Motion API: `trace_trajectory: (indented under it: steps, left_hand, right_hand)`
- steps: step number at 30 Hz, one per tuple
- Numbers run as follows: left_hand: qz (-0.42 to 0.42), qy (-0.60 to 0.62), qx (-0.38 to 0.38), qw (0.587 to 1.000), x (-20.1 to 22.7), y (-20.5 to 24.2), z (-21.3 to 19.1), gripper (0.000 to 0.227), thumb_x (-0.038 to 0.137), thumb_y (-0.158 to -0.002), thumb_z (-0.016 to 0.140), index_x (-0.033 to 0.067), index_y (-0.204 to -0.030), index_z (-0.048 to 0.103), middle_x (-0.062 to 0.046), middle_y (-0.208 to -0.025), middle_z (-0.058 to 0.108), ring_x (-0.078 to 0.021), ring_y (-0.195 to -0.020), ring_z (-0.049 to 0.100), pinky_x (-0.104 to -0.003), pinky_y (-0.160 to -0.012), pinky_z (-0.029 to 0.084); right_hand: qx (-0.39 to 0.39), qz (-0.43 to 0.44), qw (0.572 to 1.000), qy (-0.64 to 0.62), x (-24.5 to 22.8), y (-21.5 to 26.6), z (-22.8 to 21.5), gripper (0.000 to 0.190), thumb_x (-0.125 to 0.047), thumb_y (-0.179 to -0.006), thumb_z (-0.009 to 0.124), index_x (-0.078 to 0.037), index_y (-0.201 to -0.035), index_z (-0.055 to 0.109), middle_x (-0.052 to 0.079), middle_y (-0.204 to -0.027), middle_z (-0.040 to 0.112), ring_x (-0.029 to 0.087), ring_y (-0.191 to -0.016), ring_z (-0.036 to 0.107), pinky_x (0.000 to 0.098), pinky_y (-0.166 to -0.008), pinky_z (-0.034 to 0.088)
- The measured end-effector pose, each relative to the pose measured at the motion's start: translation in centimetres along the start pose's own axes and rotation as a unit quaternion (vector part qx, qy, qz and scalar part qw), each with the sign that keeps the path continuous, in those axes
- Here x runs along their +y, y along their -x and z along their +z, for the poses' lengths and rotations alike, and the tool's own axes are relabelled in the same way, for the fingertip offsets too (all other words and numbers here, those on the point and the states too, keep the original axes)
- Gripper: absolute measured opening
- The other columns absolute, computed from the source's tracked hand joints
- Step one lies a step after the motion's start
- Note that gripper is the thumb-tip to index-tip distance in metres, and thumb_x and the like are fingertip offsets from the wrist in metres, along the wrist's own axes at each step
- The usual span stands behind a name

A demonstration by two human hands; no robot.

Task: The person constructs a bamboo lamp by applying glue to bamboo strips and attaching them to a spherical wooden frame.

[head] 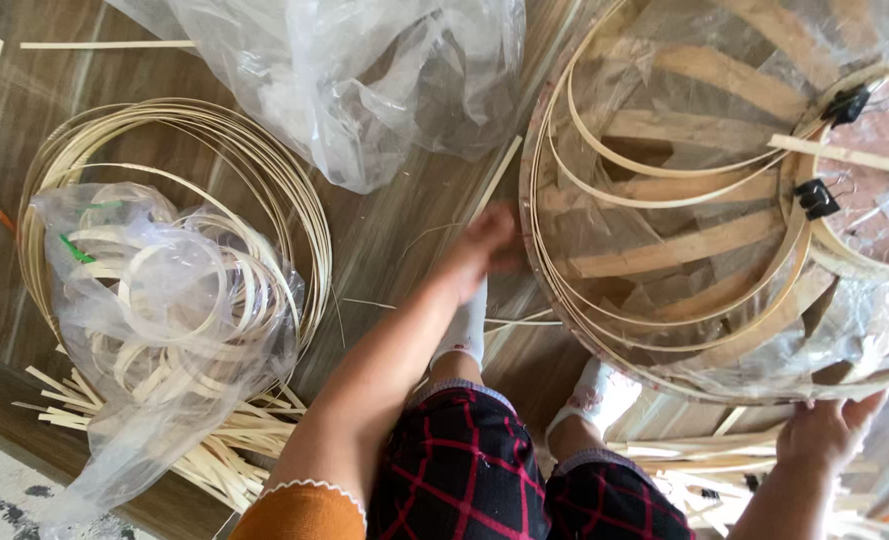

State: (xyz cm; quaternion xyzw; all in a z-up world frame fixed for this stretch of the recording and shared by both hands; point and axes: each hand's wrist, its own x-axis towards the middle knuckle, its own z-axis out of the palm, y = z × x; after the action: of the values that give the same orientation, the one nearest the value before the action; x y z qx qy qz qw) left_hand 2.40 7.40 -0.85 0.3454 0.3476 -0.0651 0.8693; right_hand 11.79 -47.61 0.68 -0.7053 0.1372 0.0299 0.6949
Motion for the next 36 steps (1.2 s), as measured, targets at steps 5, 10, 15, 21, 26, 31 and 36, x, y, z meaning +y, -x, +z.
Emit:
trace_trajectory:
  steps: [5,10,15,21,26,31,36]
  left_hand:
    - [0.114,-0.021,-0.028,0.993,3.4,-4.5,2.7,0.056,0.044,-0.095,0.075,0.0090,-0.136,0.059,-0.004,-0.121,0.070,-0.0159,-0.108,0.067,-0.034,-0.086,0.058]
    - [0.102,0.004,-0.026,0.994,2.7,-5.8,2.4,0.039,0.037,-0.093,0.077,0.0118,-0.119,0.062,0.001,-0.105,0.066,-0.0144,-0.091,0.066,-0.035,-0.067,0.059]
    - [0.073,0.023,-0.057,0.995,3.3,-5.4,1.7,0.034,0.037,-0.095,0.076,0.0150,-0.117,0.060,0.001,-0.100,0.063,-0.0154,-0.088,0.065,-0.036,-0.066,0.058]
    - [0.007,0.029,-0.055,0.998,1.3,-1.5,0.3,0.044,0.040,-0.094,0.071,0.0150,-0.128,0.059,0.000,-0.116,0.068,-0.0160,-0.104,0.068,-0.039,-0.081,0.062]
    - [0.048,-0.012,-0.041,0.998,2.2,-2.4,-0.8,0.038,0.032,-0.101,0.071,0.0104,-0.131,0.060,-0.004,-0.124,0.070,-0.0176,-0.108,0.069,-0.040,-0.085,0.060]
    - [0.049,-0.004,-0.058,0.997,3.7,-2.0,0.0,0.038,0.031,-0.102,0.071,0.0112,-0.133,0.061,-0.005,-0.122,0.069,-0.0175,-0.105,0.068,-0.039,-0.086,0.060]
    - [0.026,0.019,-0.106,0.994,2.7,0.9,1.4,0.057,0.043,-0.096,0.070,0.0105,-0.141,0.059,-0.005,-0.137,0.068,-0.0211,-0.124,0.065,-0.043,-0.105,0.053]
  right_hand:
    - [0.019,0.007,0.993,-0.112,0.3,0.9,0.6,0.057,-0.012,-0.121,0.055,-0.024,-0.171,0.031,0.006,-0.165,0.050,0.024,-0.141,0.050,0.0421,-0.125,0.052]
    - [0.070,0.043,0.989,-0.120,-0.8,2.1,2.0,0.061,-0.014,-0.114,0.056,-0.027,-0.166,0.029,0.006,-0.162,0.052,0.026,-0.140,0.060,0.0410,-0.112,0.053]
    - [0.018,-0.011,0.985,-0.172,-1.1,1.1,3.2,0.059,-0.007,-0.116,0.057,-0.019,-0.166,0.027,0.007,-0.162,0.052,0.025,-0.142,0.057,0.0412,-0.119,0.052]
    - [0.022,-0.012,0.991,-0.133,1.8,-1.1,-1.0,0.058,-0.007,-0.121,0.056,-0.019,-0.170,0.027,0.010,-0.160,0.052,0.026,-0.136,0.054,0.0425,-0.115,0.055]
    - [0.081,0.094,0.955,-0.270,2.1,1.7,0.7,0.050,-0.033,-0.112,0.055,-0.018,-0.157,0.038,0.009,-0.157,0.058,0.028,-0.138,0.064,0.0470,-0.114,0.056]
    - [0.029,0.082,0.971,-0.222,1.5,7.5,3.2,0.049,-0.043,-0.115,0.052,-0.011,-0.152,0.050,0.007,-0.147,0.060,0.023,-0.131,0.063,0.0412,-0.110,0.055]
    - [0.064,0.126,0.990,-0.028,4.8,13.2,0.2,0.039,-0.026,-0.107,0.064,-0.007,-0.140,0.057,0.007,-0.121,0.071,0.018,-0.099,0.072,0.0315,-0.090,0.057]
